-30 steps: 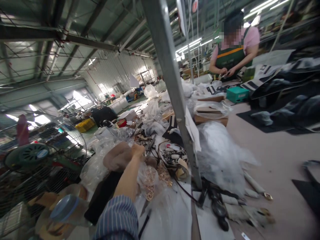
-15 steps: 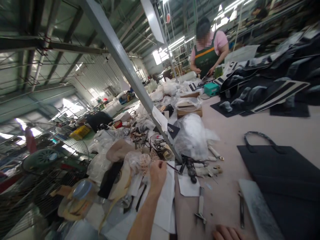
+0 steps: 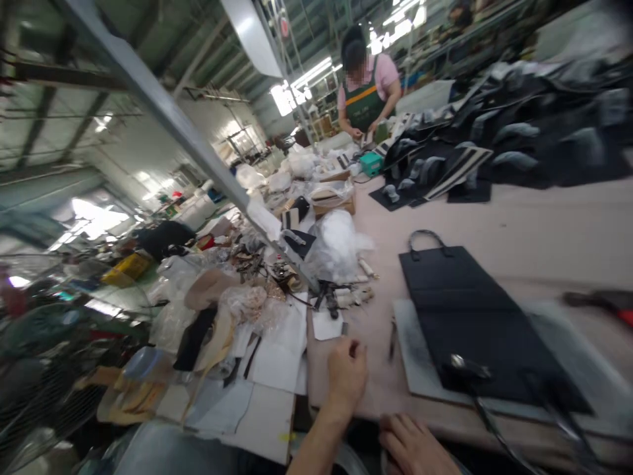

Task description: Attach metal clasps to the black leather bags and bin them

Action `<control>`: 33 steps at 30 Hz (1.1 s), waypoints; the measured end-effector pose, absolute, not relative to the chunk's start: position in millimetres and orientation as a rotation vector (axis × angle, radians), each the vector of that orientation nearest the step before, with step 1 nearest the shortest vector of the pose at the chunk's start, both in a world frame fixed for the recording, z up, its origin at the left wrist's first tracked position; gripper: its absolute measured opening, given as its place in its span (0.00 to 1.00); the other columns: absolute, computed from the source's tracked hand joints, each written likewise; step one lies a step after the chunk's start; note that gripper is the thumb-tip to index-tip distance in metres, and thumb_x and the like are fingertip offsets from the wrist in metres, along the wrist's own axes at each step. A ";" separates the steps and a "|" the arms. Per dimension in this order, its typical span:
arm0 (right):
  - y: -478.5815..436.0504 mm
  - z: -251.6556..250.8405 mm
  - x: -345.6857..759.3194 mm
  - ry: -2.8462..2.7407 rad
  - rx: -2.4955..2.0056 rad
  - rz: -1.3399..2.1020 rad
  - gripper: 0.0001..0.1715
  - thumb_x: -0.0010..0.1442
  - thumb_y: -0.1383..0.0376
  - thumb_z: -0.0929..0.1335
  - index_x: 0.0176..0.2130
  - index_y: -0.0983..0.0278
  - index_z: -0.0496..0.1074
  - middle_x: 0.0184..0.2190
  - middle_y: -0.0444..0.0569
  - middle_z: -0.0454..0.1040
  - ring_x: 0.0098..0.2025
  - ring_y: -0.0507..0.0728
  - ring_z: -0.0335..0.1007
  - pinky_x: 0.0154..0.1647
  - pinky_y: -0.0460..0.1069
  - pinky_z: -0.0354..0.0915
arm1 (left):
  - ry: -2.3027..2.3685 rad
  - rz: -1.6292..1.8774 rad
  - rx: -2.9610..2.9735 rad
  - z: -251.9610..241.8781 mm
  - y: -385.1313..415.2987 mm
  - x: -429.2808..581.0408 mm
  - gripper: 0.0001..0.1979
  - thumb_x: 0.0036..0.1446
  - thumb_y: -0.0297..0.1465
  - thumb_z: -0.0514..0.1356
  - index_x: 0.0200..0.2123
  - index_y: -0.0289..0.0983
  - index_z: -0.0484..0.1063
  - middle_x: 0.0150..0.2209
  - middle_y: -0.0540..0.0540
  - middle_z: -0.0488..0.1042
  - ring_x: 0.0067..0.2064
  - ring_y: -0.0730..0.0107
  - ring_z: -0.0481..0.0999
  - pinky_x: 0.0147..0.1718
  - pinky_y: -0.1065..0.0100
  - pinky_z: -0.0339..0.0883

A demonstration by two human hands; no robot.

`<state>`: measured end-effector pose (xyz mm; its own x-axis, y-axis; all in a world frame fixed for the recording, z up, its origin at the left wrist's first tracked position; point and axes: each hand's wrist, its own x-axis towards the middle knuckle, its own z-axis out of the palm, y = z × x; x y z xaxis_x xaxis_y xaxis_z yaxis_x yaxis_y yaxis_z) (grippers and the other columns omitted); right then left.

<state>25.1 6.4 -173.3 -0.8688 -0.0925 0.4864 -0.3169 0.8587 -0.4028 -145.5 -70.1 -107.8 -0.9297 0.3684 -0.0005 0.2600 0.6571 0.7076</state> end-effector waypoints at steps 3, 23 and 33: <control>32.1 -129.2 63.4 -2.606 0.134 0.878 0.11 0.60 0.73 0.64 0.42 0.62 0.70 0.41 0.51 0.76 0.44 0.59 0.71 0.48 0.53 0.67 | 2.592 1.235 0.693 -101.5 -52.2 -127.7 0.09 0.61 0.34 0.59 0.40 0.37 0.78 0.39 0.41 0.82 0.40 0.58 0.81 0.40 0.60 0.73; 228.6 -174.5 93.8 -2.614 -0.452 0.671 0.27 0.63 0.64 0.68 0.60 0.63 0.69 0.65 0.56 0.66 0.69 0.68 0.56 0.70 0.70 0.50 | 2.199 1.492 1.154 -150.3 68.9 -50.8 0.10 0.62 0.30 0.61 0.45 0.37 0.77 0.45 0.42 0.82 0.49 0.60 0.81 0.54 0.56 0.74; 230.9 -168.8 94.4 -2.632 -0.487 0.733 0.28 0.62 0.65 0.69 0.61 0.63 0.69 0.65 0.57 0.66 0.68 0.68 0.57 0.70 0.69 0.50 | 2.115 1.453 1.419 -165.6 75.2 -56.7 0.07 0.63 0.32 0.60 0.42 0.38 0.77 0.43 0.41 0.82 0.47 0.61 0.82 0.50 0.58 0.77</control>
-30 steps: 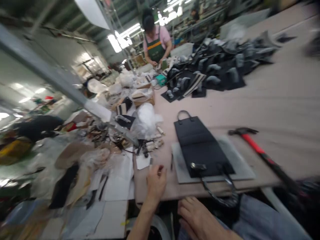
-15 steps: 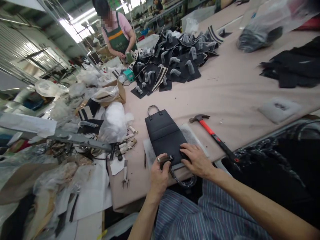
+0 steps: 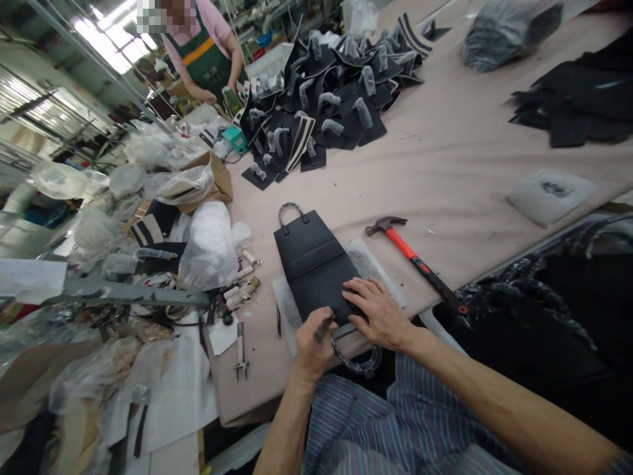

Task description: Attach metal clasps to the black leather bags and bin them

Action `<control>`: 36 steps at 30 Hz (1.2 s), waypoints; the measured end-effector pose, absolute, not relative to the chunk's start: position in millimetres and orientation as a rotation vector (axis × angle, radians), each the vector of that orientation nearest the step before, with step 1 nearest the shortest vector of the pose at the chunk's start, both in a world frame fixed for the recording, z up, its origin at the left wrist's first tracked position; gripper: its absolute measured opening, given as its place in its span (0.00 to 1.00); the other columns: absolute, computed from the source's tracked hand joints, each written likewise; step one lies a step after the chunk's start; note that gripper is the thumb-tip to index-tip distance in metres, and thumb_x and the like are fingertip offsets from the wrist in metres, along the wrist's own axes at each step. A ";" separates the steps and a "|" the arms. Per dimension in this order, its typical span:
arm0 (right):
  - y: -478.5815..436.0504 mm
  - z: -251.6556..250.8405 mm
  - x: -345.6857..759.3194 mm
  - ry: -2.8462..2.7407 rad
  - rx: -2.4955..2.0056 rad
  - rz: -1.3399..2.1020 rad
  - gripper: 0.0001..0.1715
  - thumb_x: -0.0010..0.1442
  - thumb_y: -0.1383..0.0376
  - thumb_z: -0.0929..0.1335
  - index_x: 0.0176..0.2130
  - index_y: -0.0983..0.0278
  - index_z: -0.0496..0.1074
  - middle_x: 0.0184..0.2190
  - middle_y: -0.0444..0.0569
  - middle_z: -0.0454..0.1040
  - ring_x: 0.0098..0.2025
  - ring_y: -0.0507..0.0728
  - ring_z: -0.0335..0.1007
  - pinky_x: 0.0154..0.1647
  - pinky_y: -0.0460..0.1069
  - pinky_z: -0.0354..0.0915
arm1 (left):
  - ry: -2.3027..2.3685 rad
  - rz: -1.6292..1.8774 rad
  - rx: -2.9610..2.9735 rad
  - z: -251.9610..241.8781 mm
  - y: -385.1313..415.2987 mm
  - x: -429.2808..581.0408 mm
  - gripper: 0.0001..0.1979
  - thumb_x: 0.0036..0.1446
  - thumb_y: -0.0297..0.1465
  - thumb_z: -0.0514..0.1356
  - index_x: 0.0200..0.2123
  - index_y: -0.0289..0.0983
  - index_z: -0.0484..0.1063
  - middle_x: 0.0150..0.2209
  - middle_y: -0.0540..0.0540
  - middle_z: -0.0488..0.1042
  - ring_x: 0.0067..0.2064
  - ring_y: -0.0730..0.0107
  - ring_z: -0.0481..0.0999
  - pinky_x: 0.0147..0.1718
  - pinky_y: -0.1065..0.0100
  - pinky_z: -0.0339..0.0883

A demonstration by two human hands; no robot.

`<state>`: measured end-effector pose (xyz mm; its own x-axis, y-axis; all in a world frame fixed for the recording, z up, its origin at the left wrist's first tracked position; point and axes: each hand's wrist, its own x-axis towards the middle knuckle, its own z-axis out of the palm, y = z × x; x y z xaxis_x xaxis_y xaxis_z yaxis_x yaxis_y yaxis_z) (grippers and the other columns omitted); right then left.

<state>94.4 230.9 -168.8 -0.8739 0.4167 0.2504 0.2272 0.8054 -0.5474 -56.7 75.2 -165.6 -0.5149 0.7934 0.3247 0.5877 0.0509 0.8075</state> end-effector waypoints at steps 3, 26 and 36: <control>231.0 -167.5 94.1 -2.644 -0.505 0.734 0.28 0.62 0.65 0.69 0.61 0.64 0.69 0.65 0.56 0.65 0.68 0.68 0.56 0.70 0.69 0.49 | 2.148 1.521 1.280 -166.8 79.6 -56.6 0.07 0.65 0.33 0.59 0.42 0.38 0.76 0.43 0.42 0.81 0.46 0.61 0.82 0.50 0.58 0.77; 229.0 -168.0 93.0 -2.644 -0.506 0.701 0.29 0.61 0.65 0.69 0.62 0.63 0.69 0.65 0.56 0.66 0.68 0.69 0.56 0.70 0.70 0.49 | 2.211 1.509 1.226 -166.8 89.3 -51.2 0.08 0.65 0.31 0.59 0.43 0.38 0.78 0.42 0.44 0.83 0.46 0.62 0.81 0.52 0.58 0.75; 229.1 -168.4 93.4 -2.639 -0.503 0.703 0.30 0.61 0.65 0.69 0.62 0.63 0.69 0.65 0.56 0.65 0.69 0.68 0.55 0.70 0.69 0.49 | 2.219 1.484 1.490 -177.0 84.0 -50.8 0.09 0.68 0.31 0.57 0.46 0.38 0.75 0.44 0.43 0.82 0.48 0.62 0.82 0.51 0.57 0.77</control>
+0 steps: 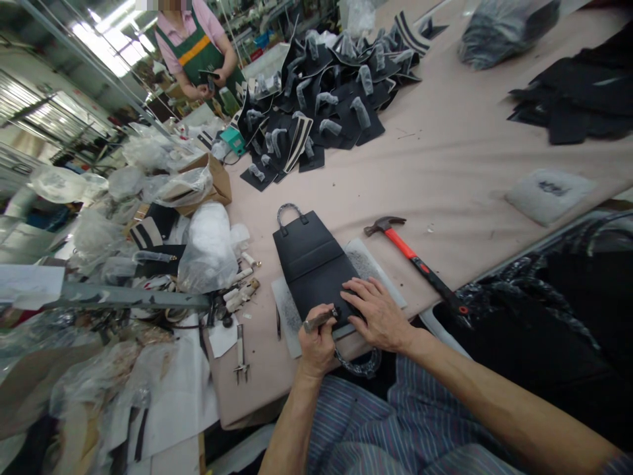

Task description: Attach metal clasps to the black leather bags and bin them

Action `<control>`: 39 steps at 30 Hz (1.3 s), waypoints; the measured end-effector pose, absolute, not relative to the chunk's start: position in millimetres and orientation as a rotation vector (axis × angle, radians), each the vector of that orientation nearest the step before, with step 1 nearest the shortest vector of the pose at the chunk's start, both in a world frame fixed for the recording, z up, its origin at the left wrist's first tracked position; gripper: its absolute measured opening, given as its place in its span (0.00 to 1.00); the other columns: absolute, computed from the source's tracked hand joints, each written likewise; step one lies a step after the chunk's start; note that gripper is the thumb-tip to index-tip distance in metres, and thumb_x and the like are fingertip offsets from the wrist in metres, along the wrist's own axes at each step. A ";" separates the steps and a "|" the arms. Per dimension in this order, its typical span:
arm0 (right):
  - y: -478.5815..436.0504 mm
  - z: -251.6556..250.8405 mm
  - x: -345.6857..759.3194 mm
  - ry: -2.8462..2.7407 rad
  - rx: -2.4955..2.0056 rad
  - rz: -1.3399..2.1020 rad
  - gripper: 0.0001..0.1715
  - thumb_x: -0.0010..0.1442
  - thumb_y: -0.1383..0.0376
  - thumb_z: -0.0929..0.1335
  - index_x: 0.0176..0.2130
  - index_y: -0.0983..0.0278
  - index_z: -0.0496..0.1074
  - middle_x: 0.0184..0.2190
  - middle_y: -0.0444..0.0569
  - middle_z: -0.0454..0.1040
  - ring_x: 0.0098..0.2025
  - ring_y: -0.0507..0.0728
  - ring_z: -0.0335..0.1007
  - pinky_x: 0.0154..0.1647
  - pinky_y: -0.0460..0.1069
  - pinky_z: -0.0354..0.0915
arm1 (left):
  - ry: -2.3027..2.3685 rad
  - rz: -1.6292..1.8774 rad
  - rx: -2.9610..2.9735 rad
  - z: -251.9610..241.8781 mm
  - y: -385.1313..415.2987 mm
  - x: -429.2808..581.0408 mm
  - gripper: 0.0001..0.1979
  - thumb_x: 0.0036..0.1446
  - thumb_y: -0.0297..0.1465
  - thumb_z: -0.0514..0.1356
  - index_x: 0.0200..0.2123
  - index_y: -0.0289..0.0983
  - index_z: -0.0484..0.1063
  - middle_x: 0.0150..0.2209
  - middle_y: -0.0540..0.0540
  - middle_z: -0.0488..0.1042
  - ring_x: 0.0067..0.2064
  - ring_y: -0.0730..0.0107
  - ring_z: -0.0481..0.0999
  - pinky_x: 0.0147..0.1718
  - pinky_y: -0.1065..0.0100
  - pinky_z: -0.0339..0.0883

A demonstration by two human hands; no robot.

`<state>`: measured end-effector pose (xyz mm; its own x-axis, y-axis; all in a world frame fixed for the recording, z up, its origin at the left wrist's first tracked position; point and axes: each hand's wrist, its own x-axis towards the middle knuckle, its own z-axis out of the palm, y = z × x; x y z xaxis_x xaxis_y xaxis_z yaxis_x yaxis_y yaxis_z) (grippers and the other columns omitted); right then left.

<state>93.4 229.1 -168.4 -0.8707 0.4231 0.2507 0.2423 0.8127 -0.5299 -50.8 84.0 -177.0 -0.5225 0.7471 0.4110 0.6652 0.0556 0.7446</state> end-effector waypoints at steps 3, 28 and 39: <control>228.9 -168.4 93.3 -2.635 -0.505 0.705 0.30 0.61 0.65 0.69 0.62 0.63 0.69 0.65 0.56 0.65 0.69 0.68 0.55 0.70 0.69 0.49 | 2.210 1.472 1.544 -178.1 84.1 -52.4 0.09 0.68 0.30 0.56 0.47 0.38 0.75 0.45 0.43 0.82 0.49 0.62 0.82 0.51 0.58 0.77; 331.9 -163.3 144.6 -2.469 -1.161 0.477 0.19 0.61 0.60 0.68 0.49 0.70 0.72 0.48 0.65 0.73 0.52 0.70 0.68 0.56 0.62 0.65 | 2.146 1.387 1.409 -163.7 108.0 -45.9 0.06 0.65 0.26 0.54 0.42 0.38 0.71 0.38 0.46 0.78 0.41 0.66 0.78 0.45 0.65 0.71; 357.5 -135.9 120.1 -1.961 -1.621 1.710 0.04 0.53 0.70 0.67 0.32 0.63 0.65 0.23 0.44 0.64 0.24 0.53 0.62 0.24 0.46 0.61 | 2.061 1.421 1.431 -164.8 102.5 -46.6 0.07 0.64 0.25 0.55 0.42 0.39 0.71 0.38 0.47 0.78 0.38 0.69 0.77 0.40 0.70 0.70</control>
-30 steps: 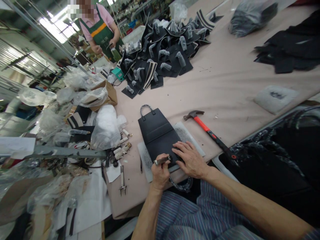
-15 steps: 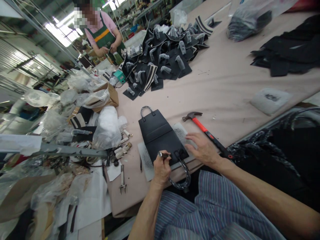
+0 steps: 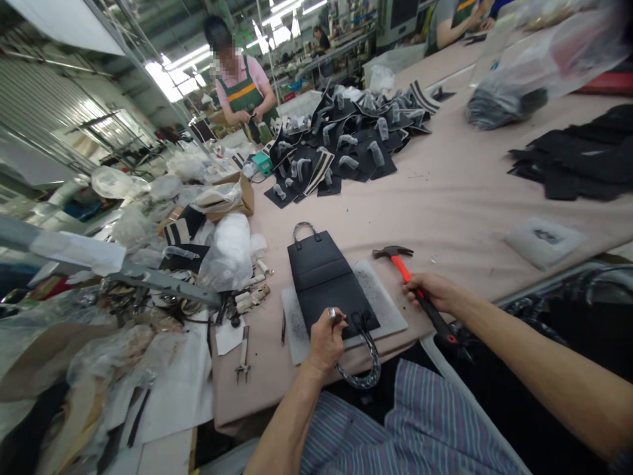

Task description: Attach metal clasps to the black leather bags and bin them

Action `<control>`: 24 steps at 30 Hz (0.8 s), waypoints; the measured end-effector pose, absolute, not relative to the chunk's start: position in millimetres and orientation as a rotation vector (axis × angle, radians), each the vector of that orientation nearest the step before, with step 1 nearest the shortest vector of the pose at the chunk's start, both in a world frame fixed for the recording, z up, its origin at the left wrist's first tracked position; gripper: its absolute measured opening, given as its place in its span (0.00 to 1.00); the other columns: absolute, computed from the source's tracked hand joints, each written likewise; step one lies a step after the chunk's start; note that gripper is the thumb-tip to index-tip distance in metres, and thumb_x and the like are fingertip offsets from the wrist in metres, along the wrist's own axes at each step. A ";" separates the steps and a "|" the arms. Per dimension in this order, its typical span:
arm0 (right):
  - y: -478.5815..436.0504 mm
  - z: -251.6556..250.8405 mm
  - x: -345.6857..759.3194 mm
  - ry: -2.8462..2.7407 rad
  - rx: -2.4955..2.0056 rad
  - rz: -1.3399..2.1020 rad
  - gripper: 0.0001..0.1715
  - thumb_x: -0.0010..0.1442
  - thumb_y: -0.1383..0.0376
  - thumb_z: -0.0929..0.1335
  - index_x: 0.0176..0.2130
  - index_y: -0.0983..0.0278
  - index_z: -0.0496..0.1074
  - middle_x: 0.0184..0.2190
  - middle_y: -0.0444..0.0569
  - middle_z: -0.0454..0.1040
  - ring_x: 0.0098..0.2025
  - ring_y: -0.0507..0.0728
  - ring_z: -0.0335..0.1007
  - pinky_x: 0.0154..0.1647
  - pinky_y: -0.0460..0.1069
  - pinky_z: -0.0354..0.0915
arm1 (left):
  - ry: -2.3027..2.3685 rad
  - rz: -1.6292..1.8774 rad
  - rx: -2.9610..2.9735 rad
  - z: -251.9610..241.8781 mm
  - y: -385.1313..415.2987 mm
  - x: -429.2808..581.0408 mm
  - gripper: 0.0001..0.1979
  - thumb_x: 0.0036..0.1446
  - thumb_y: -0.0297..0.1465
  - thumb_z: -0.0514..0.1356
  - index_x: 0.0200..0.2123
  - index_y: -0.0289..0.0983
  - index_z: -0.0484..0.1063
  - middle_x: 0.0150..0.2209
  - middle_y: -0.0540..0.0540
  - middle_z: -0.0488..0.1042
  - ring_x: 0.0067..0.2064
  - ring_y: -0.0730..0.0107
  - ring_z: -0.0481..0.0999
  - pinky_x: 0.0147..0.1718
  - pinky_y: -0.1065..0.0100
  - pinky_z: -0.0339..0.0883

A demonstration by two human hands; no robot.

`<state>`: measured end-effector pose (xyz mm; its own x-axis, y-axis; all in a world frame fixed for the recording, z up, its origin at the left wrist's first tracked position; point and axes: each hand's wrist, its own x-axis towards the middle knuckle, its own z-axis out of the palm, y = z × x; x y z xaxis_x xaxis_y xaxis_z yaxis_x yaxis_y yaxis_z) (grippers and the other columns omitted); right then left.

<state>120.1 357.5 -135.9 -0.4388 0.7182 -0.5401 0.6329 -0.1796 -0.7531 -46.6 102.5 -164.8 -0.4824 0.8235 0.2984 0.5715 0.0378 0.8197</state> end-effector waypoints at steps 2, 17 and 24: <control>347.4 -124.9 114.1 -1.893 -1.559 1.858 0.04 0.58 0.68 0.63 0.30 0.62 0.62 0.20 0.40 0.58 0.19 0.50 0.55 0.19 0.44 0.57 | 2.039 1.425 1.440 -164.4 101.5 -46.8 0.07 0.64 0.24 0.55 0.42 0.39 0.71 0.37 0.47 0.77 0.37 0.70 0.76 0.40 0.70 0.69; 256.3 4.8 147.5 -2.784 -0.342 0.320 0.24 0.75 0.52 0.56 0.31 0.60 0.64 0.18 0.43 0.68 0.16 0.52 0.58 0.21 0.51 0.43 | 2.083 1.404 1.432 -171.8 100.7 -45.9 0.06 0.61 0.23 0.56 0.39 0.39 0.69 0.35 0.48 0.74 0.35 0.69 0.74 0.38 0.70 0.67; 246.6 30.1 149.5 -2.332 -0.389 0.438 0.20 0.75 0.57 0.57 0.32 0.60 0.63 0.19 0.40 0.65 0.18 0.51 0.60 0.22 0.48 0.53 | 2.088 1.410 1.427 -167.5 103.0 -45.1 0.06 0.62 0.24 0.56 0.39 0.40 0.69 0.35 0.48 0.74 0.35 0.68 0.74 0.38 0.69 0.67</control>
